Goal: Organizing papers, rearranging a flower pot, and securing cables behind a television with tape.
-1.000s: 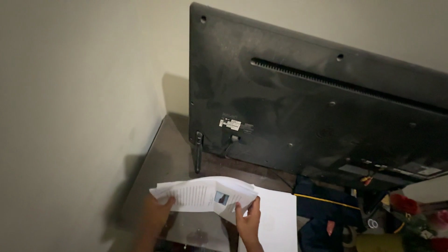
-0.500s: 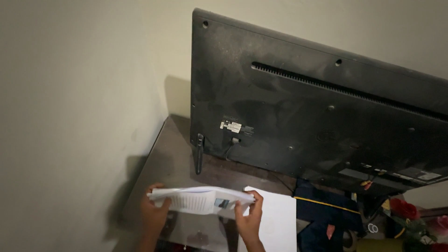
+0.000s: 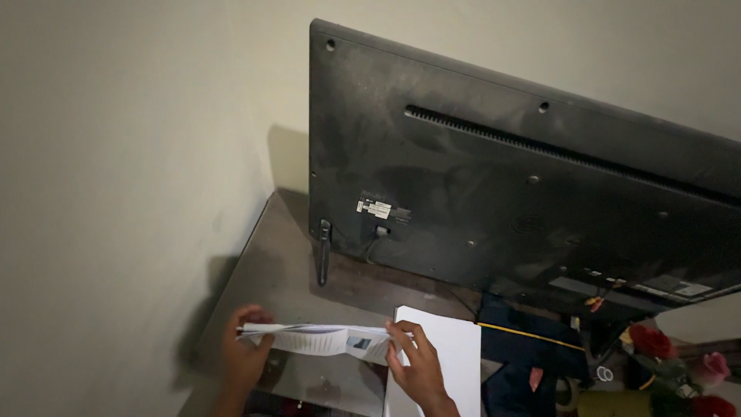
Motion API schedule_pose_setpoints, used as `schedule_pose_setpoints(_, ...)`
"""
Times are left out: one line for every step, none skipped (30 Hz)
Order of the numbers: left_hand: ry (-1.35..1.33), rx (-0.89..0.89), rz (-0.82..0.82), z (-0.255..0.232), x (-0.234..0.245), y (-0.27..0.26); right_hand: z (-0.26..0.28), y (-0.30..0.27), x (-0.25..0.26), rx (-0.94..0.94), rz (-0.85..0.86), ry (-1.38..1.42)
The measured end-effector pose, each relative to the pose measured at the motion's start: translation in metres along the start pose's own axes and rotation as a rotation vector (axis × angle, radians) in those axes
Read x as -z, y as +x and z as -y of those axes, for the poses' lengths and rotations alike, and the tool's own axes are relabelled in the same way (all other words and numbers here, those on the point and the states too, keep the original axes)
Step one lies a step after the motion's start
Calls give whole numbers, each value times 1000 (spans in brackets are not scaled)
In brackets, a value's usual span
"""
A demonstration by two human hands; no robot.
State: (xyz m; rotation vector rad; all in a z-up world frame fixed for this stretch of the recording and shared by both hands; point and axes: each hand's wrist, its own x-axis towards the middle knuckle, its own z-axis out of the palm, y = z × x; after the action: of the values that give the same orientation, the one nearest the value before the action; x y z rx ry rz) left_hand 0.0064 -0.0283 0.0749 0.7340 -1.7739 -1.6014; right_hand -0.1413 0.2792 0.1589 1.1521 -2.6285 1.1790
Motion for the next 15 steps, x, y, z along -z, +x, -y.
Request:
schedule_pose_setpoints(-2, 1, 2, -6, -1, -2, -5, -2, 0, -2, -1, -2)
schedule_pose_setpoints(50, -41, -13, -13, -1, -2, -9, -3, -2, -6, -5, -19)
schedule_pose_setpoints(101, -83, -29, -20, -1, -2, -13, -4, -3, -10, -8, -36)
schedule_pose_setpoints(102, -82, -29, -30, -1, -4, -12, -4, -1, -11, -7, -35)
schedule_pose_setpoints(154, -142, -33, -40, -2, -6, -11, -5, 2, 9, -12, -33)
schedule_pose_setpoints(205, -203, -36, -51, -2, -7, -10, -4, 4, 29, -17, -31)
schedule_pose_setpoints(207, -203, -36, -63, -1, -8, -9, -5, 7, 29, -17, -30)
schedule_pose_setpoints(341, -338, -29, -76, -1, -7, -7, -3, 9, -26, 75, -84)
schedule_pose_setpoints(475, -472, -22, -89, -1, -6, -5, -1, 12, -81, 167, -138)
schedule_pose_setpoints(475, -476, -23, -106, -2, -4, -8, 0, 12, -79, 164, -138)
schedule_pose_setpoints(642, -625, 23, -123, -2, -1, -11, 1, 11, -48, 181, -172)
schedule_pose_setpoints(811, -766, 71, -139, -2, -2, -14, -2, 11, -18, 205, -206)
schedule_pose_setpoints(812, -764, 70, -143, -4, 0, -14, -1, 11, -18, 208, -205)
schedule_pose_setpoints(889, -808, 170, -147, -8, 3, -14, -1, 11, -3, 210, -220)
schedule_pose_setpoints(965, -849, 272, -150, -12, 6, -15, 0, 12, 12, 213, -234)
